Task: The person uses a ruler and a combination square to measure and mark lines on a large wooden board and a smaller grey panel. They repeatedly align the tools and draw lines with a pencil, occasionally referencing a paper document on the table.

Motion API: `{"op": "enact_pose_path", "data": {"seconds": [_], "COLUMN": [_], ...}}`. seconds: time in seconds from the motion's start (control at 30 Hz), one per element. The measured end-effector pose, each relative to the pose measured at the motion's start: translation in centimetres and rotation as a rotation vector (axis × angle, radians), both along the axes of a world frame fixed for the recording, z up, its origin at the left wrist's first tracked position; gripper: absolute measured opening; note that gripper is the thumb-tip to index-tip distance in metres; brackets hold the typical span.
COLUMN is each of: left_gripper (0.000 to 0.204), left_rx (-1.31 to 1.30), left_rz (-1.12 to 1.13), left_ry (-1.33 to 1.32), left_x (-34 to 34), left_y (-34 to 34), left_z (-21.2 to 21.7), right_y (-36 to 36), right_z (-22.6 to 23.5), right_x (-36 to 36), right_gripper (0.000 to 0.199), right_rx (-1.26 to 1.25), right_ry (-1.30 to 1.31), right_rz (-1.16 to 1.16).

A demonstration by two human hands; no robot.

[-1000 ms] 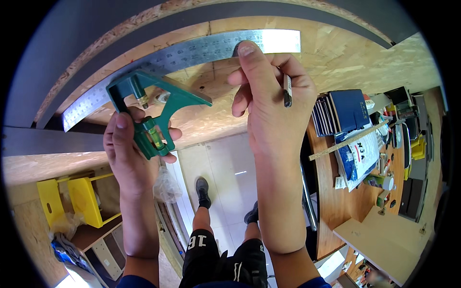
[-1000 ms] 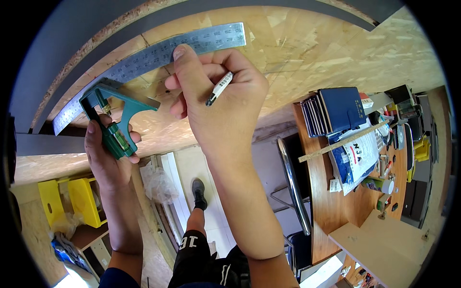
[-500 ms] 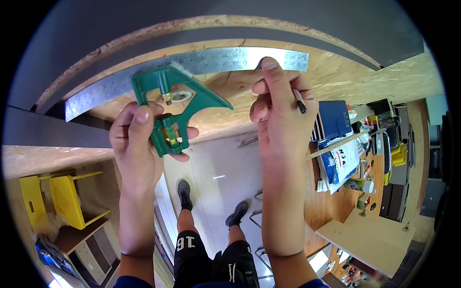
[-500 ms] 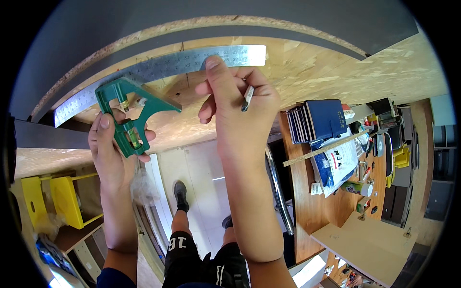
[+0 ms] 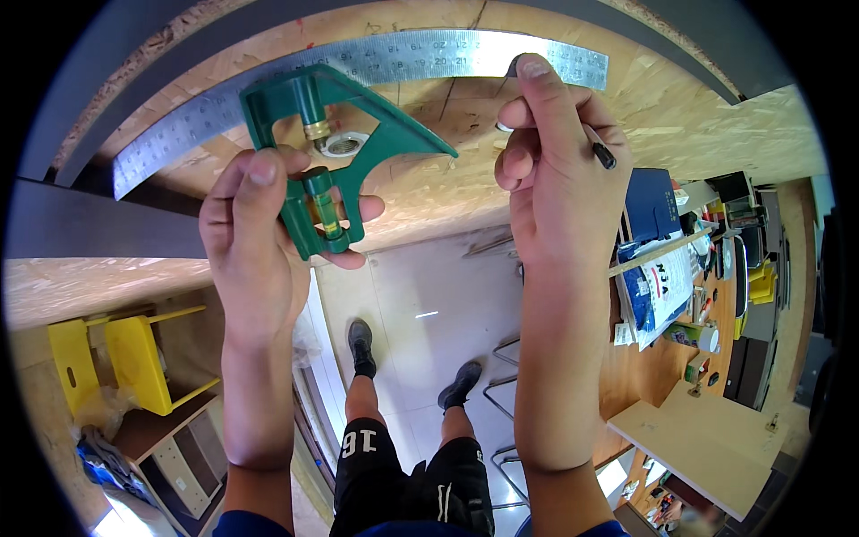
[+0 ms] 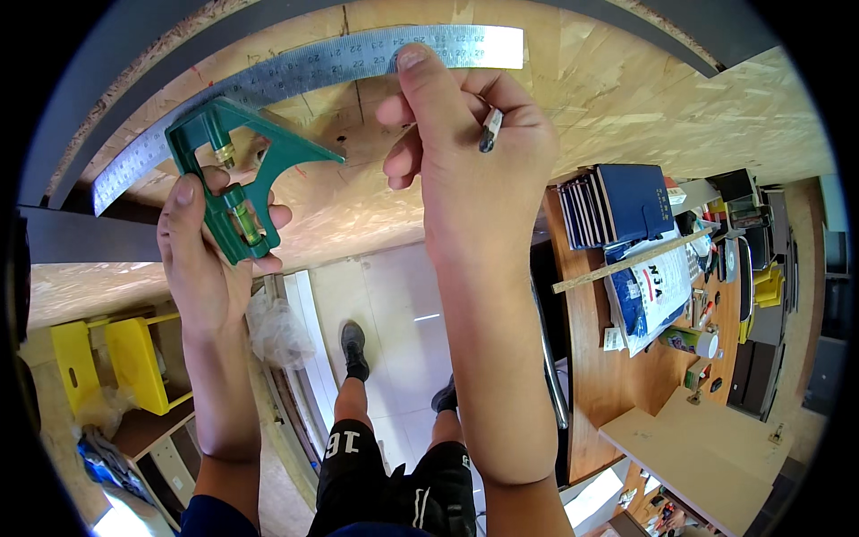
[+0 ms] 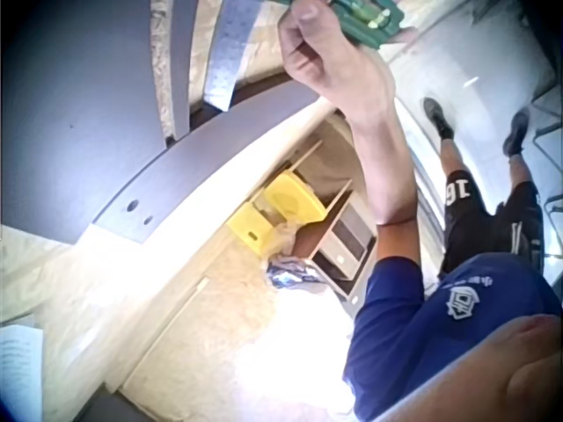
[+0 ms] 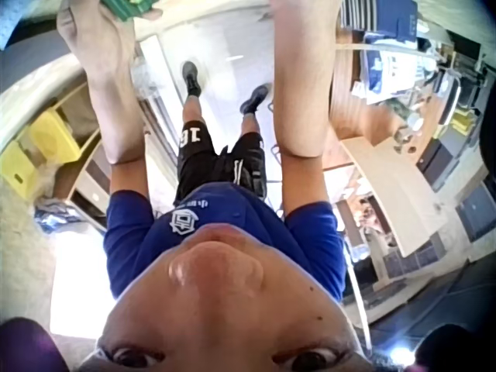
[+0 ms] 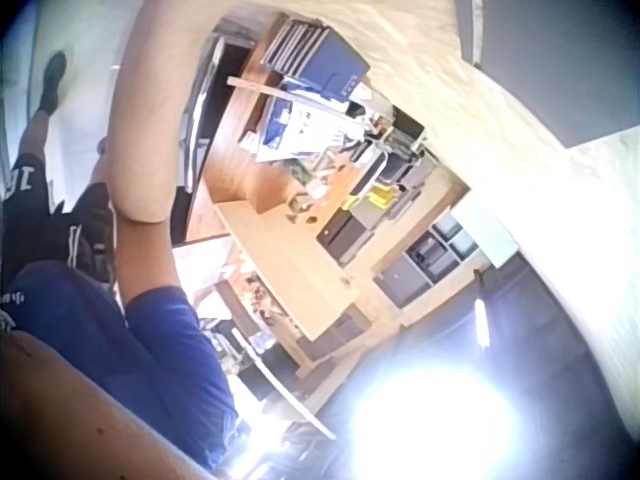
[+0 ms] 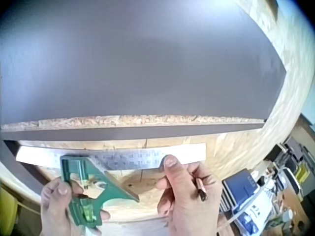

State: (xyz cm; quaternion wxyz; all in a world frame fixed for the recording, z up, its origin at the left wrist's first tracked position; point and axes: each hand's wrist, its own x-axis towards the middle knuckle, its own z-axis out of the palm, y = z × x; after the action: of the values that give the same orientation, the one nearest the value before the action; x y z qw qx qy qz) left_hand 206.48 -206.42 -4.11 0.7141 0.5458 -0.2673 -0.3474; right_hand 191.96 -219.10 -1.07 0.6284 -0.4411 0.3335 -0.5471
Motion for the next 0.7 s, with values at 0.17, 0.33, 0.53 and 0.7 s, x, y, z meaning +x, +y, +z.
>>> {"op": "enact_pose_path", "data": {"seconds": [0.17,0.33,0.53,0.7], "left_gripper": [0.041,0.038,0.037,0.036], "left_rx": [0.016,-0.039,-0.068,-0.081], "left_rz": [0.027,-0.005,-0.020,-0.025], "left_ry": [-0.003,0.069,0.089,0.090], "left_x": [-0.5,-0.2,-0.5,-0.6], "left_y": [-0.1,-0.2,-0.1,-0.1], "left_z": [0.4,0.4,0.9,0.8], "right_y": [-0.1,-0.1,0.1,0.0], "right_z": [0.2,0.7,0.9,0.9], "right_x": [-0.3,0.0,-0.2,-0.3], "right_gripper": [0.025,0.024,0.026,0.027], "right_rx": [0.020,0.030,0.038,0.033], "right_ry": [-0.002,0.046,0.064,0.105], "right_rz": [0.020,0.004,-0.004,-0.007]}}
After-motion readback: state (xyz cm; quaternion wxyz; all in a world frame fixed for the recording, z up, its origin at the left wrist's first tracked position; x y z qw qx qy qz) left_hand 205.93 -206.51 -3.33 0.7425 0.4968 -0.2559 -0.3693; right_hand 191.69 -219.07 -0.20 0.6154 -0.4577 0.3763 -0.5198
